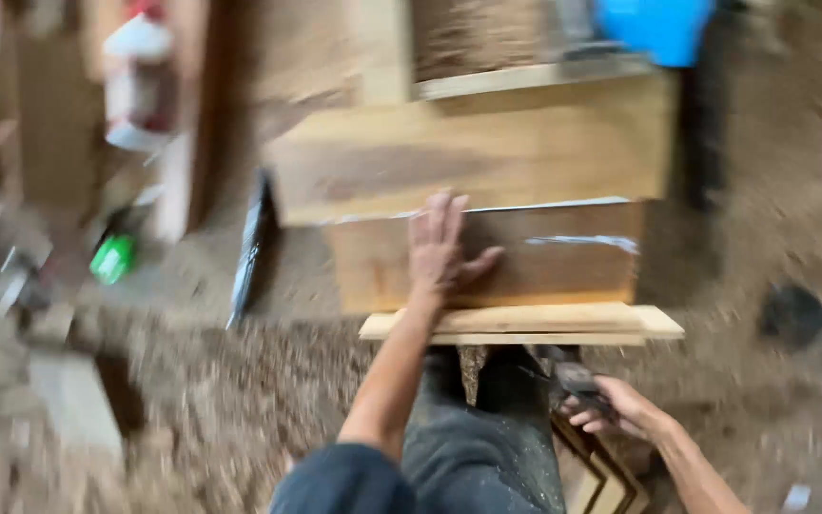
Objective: Assembling wooden panels by applying wood glue to the edges and hammering the pieces together.
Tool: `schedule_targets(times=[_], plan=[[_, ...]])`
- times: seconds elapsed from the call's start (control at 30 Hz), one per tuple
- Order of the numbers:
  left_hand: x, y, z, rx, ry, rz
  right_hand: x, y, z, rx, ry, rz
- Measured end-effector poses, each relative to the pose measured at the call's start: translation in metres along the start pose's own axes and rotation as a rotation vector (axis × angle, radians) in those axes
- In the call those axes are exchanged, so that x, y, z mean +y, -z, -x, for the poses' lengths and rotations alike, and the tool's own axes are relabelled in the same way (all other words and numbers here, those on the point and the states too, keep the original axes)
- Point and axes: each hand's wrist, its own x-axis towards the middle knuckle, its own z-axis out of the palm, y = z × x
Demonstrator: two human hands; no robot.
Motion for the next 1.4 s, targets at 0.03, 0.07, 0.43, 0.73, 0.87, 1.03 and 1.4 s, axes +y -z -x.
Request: schedule_targets(times=[0.03,0.07,0.43,0.73,0.87,1.03,1.4], plan=[[-0.001,0.005,-0.001,-0.042,0.0,0.064,0.006,0.005,-0.019,-0.056,-0.073,-0.17],[0.0,0.004,-0.005,-0.081,-0.007,0.139,0.012,0.013,-0.039,-0.1,-0.151,-0.349],[-0.008,-0.008,-0.001,-0.045,-0.06,0.041,0.092,0.035,-0.119,-0.474,-0.046,-0.889],[-0.01,-0.003,0.002,-0.006,-0.05,0.088,0.09,-0.011,-0.114,-0.138,-0.027,-1.123],[-0.004,-0.023,0.003,0.071,-0.002,0.161,0.104,-0.018,-0.115,-0.127,0.06,-1.178],[0.001,0.021,0.001,0.039,0.029,0.423,0.052,-0.044,-0.071,-0.015,0.097,-1.195],[0.141,0.095,0.194,-0.186,0.445,0.936,0.052,-0.055,-0.092,0.09,0.707,-0.655]])
